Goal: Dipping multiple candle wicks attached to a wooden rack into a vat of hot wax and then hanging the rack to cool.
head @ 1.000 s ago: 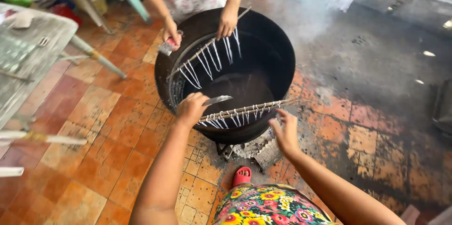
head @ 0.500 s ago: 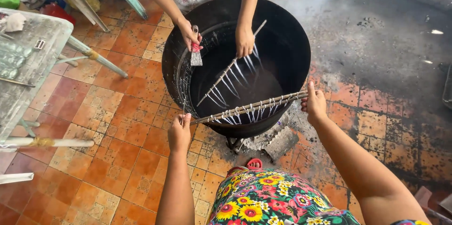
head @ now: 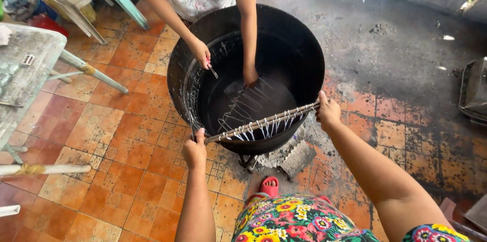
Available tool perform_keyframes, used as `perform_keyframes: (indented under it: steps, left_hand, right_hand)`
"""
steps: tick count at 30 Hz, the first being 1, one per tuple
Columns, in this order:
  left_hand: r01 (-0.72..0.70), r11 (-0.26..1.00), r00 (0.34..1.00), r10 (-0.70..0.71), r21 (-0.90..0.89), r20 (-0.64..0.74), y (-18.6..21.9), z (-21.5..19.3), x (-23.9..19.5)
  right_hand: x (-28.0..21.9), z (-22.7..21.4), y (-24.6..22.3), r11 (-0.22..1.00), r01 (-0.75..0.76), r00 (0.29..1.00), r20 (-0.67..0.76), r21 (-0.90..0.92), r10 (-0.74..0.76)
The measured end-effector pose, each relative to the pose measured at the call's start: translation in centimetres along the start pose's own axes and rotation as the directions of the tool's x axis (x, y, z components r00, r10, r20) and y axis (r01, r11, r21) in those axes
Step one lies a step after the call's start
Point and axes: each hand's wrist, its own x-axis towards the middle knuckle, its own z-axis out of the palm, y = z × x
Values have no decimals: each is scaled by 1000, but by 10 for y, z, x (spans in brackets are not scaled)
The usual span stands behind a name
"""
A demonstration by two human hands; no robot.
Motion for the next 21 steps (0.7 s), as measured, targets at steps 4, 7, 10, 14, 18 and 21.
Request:
perform_keyframes:
  steps: [4, 7, 10, 14, 18, 21]
  left_hand:
    - [38, 999, 999, -38, 10, -3, -7, 7, 4]
    - [64, 994, 998, -66, 83, 11, -12, 10, 5]
    - [102, 990, 992, -108, 102, 63, -5, 2, 1]
    - [155, 980, 981, -167, 127, 94, 2, 1, 3]
    - [180, 981, 974, -189, 76, 126, 5, -5, -4]
    - [207, 978, 969, -205, 0, 137, 7, -5, -5]
  right_hand:
    - [0, 1, 0, 998, 55, 998, -13, -25, -55]
    - [7, -4, 6, 966, 190, 979, -38, -175, -199]
    - [21, -4, 17, 934, 250, 964, -26, -255, -265]
    - [36, -1, 31, 932, 242, 962, -55, -271, -266]
    - [22, 6, 32, 985, 91, 992, -74, -146, -102]
    - [12, 6, 24, 1000, 24, 1000, -2, -9, -24]
